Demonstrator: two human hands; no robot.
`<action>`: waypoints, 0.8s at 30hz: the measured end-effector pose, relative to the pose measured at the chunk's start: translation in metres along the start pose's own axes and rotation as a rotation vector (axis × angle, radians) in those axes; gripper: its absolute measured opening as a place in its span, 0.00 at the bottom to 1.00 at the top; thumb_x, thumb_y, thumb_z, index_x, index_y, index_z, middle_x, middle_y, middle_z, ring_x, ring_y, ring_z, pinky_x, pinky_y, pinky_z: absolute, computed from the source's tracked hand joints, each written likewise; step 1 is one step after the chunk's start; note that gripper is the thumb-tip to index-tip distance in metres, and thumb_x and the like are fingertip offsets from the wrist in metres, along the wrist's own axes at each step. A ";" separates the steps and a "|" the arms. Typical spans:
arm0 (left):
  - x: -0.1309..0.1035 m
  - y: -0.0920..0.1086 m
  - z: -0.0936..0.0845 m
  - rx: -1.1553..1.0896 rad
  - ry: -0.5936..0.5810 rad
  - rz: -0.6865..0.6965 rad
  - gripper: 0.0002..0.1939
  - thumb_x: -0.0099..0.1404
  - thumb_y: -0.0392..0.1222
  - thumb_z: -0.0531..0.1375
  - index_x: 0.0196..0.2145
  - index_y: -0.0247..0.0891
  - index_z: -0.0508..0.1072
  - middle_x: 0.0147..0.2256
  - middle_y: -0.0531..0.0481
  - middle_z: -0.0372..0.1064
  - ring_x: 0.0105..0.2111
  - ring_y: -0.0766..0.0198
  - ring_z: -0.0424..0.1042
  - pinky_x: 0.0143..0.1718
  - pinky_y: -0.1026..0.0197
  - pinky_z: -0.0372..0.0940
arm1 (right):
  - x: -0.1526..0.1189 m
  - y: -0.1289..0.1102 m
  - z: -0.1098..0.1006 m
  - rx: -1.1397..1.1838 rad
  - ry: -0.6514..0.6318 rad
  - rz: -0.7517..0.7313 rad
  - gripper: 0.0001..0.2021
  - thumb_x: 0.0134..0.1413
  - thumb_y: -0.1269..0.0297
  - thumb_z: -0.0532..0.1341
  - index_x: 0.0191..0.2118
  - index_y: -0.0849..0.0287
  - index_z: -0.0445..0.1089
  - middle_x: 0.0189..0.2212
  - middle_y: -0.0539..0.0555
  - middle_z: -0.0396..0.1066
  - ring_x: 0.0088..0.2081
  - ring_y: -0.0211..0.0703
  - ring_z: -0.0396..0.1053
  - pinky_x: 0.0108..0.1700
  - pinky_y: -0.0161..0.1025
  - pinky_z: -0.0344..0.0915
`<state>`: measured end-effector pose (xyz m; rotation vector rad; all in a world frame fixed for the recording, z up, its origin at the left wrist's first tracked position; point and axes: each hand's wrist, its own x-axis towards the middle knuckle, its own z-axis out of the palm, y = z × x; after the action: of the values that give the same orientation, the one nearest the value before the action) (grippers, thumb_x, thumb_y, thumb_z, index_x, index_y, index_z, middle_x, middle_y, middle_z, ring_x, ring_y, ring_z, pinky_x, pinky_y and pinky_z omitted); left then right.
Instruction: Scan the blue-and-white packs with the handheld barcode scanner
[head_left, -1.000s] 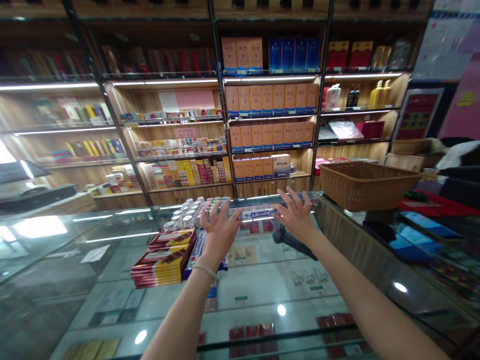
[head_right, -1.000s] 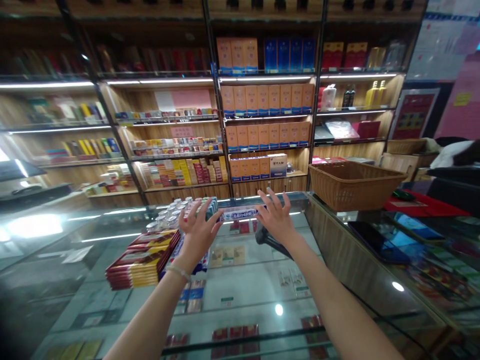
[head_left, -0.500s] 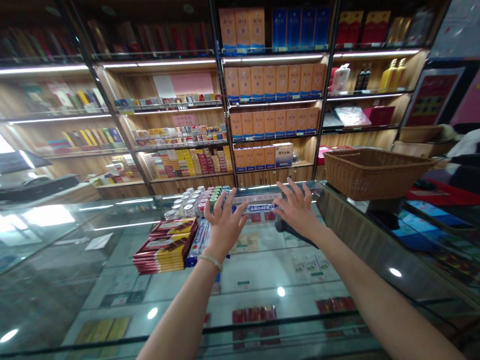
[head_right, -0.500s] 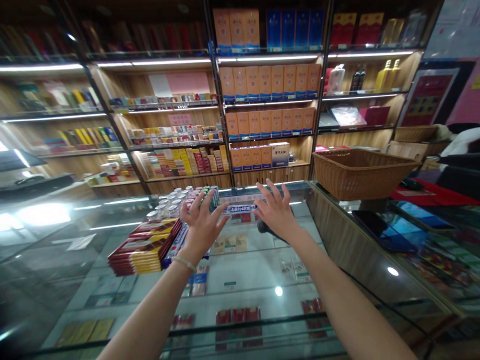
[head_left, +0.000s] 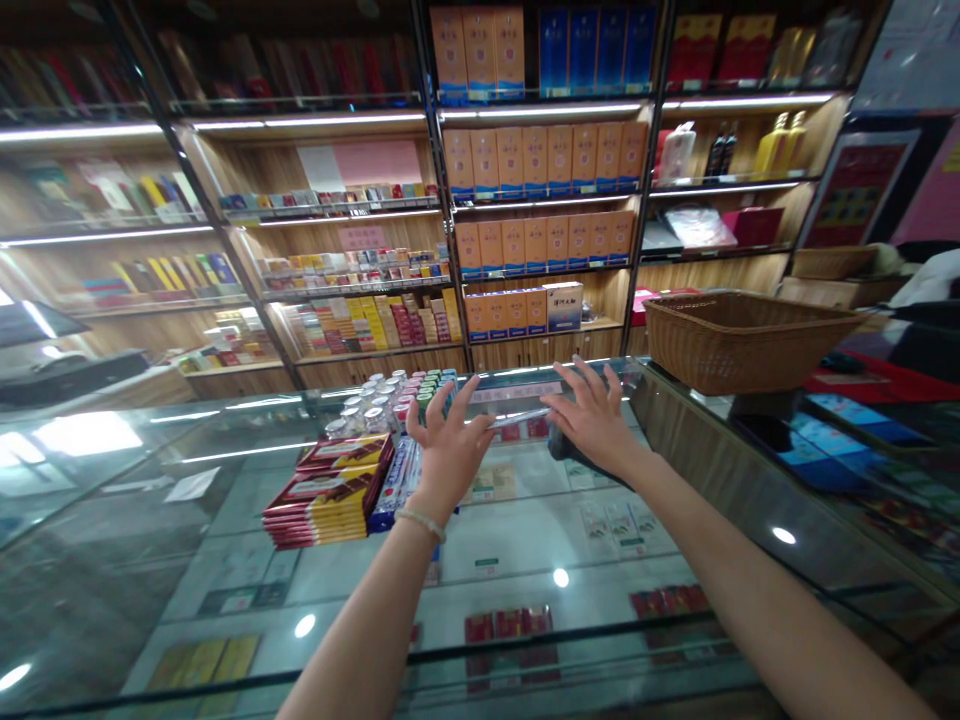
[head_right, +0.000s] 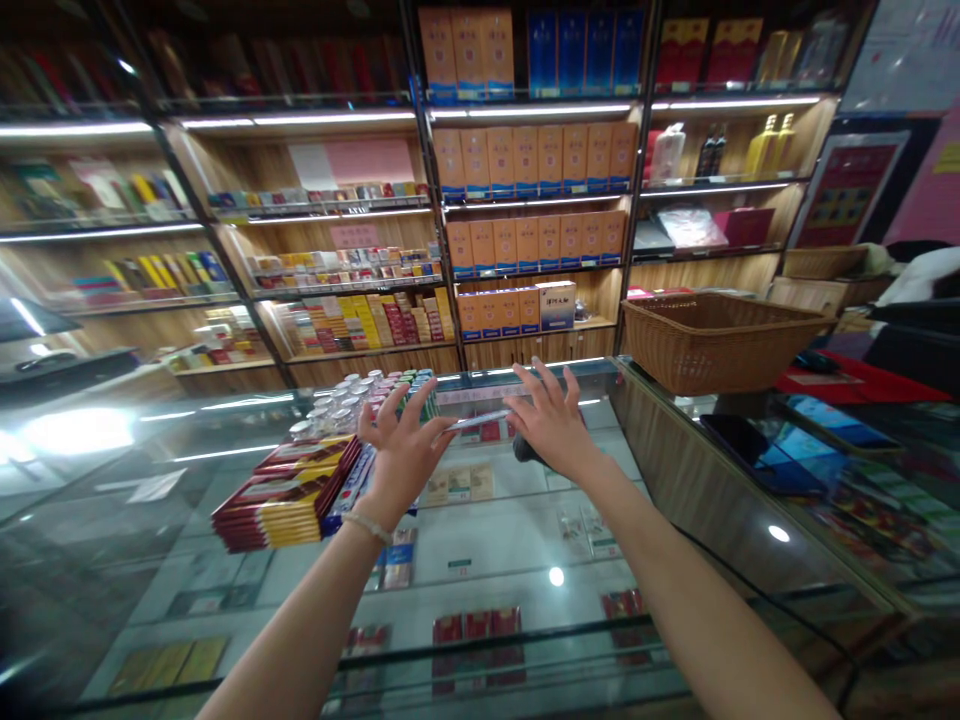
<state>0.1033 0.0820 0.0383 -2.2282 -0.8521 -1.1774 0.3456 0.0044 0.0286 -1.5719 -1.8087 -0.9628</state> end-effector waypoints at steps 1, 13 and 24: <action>0.001 0.000 -0.002 -0.018 -0.036 -0.022 0.03 0.65 0.45 0.68 0.32 0.49 0.80 0.66 0.53 0.66 0.68 0.43 0.57 0.69 0.29 0.29 | 0.000 0.000 -0.001 0.003 -0.002 0.012 0.15 0.71 0.56 0.55 0.55 0.50 0.75 0.70 0.59 0.57 0.73 0.57 0.46 0.72 0.64 0.35; 0.004 -0.004 -0.005 -0.236 -0.284 -0.071 0.12 0.69 0.48 0.62 0.30 0.47 0.83 0.69 0.49 0.61 0.69 0.37 0.51 0.68 0.22 0.36 | -0.005 0.000 0.000 -0.007 0.020 0.002 0.10 0.62 0.57 0.65 0.48 0.50 0.76 0.69 0.59 0.59 0.72 0.60 0.49 0.71 0.64 0.34; 0.005 0.003 -0.014 -0.078 -0.182 -0.022 0.26 0.62 0.53 0.69 0.57 0.52 0.75 0.70 0.42 0.58 0.70 0.38 0.52 0.69 0.26 0.33 | -0.002 -0.002 -0.005 0.018 0.008 0.055 0.10 0.65 0.56 0.62 0.48 0.49 0.77 0.71 0.58 0.57 0.72 0.59 0.47 0.71 0.65 0.33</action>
<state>0.1001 0.0723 0.0494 -2.4238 -0.9175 -1.0454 0.3436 -0.0008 0.0295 -1.5964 -1.7541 -0.9239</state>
